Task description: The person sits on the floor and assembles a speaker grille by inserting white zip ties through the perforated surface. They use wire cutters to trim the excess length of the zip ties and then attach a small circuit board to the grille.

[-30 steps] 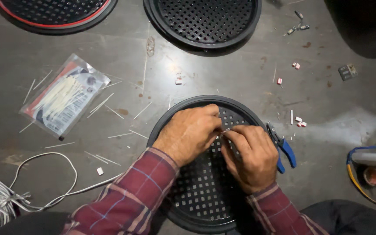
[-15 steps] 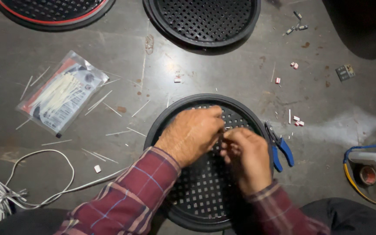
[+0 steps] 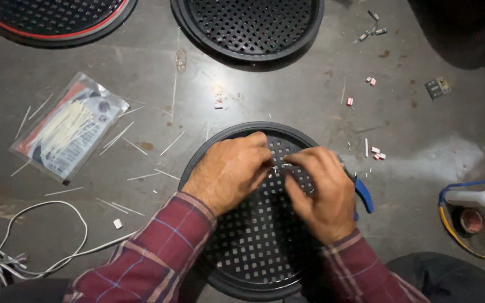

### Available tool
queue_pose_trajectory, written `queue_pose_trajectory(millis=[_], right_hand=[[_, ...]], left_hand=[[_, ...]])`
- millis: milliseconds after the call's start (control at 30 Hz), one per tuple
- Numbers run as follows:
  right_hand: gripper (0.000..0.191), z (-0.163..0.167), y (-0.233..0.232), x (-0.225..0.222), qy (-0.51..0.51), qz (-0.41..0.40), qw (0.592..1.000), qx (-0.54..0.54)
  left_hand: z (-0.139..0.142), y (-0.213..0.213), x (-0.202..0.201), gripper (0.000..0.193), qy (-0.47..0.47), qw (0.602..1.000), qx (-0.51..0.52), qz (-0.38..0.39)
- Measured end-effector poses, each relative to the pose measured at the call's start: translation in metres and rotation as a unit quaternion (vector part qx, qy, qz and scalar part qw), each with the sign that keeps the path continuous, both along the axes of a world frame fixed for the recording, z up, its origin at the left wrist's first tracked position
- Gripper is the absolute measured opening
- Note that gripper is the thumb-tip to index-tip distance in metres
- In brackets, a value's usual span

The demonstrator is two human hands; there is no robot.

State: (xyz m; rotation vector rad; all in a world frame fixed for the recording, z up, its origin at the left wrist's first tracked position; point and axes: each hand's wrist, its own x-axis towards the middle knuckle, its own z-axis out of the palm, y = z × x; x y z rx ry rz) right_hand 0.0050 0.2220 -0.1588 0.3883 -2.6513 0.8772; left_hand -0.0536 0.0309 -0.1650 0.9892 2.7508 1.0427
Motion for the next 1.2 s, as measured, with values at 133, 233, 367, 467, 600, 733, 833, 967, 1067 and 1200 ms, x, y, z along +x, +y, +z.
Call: queue_pose_trajectory(millis=[133,233,367,467,600,733,833,967,1067,1200], right_hand=[[0.03,0.001,-0.011,0.002,0.082,0.039,0.992,0.091],[0.028,0.0,-0.015,0.002,0.102,0.039,0.989,0.096],[0.02,-0.002,-0.016,0.003,0.085,0.035,0.993,0.068],[0.012,-0.006,-0.015,0.005,-0.003,0.0,1.0,-0.004],[0.012,-0.021,-0.013,-0.002,-0.336,-0.128,0.839,-0.408],[0.019,-0.03,0.001,-0.007,-0.46,-0.155,0.696,-0.53],[0.024,-0.03,0.008,-0.009,-0.497,-0.155,0.671,-0.527],[0.017,-0.019,0.006,-0.011,-0.206,-0.044,0.949,-0.236],[0.03,-0.005,0.003,-0.004,-0.037,0.017,0.998,-0.051],[0.031,0.003,-0.005,-0.002,0.05,0.062,0.996,0.043]], left_hand=[[-0.002,-0.001,0.0,0.01,0.009,1.0,0.004,0.006],[-0.002,0.0,0.0,0.01,0.002,1.0,0.01,0.01],[-0.002,0.0,-0.001,0.01,0.012,1.0,-0.003,0.001],[-0.001,0.0,0.0,0.012,0.011,1.0,0.005,0.004],[0.0,0.003,0.0,0.014,-0.011,1.0,-0.014,-0.003],[-0.001,0.004,0.002,0.013,-0.019,0.999,-0.037,-0.008],[0.001,0.002,0.001,0.01,-0.03,0.999,-0.021,-0.008],[0.004,-0.003,-0.001,0.009,-0.029,1.0,0.0,-0.004],[0.003,-0.003,-0.002,0.01,-0.025,1.0,0.008,-0.002],[-0.002,-0.003,-0.001,0.01,-0.006,1.0,0.007,0.001]])
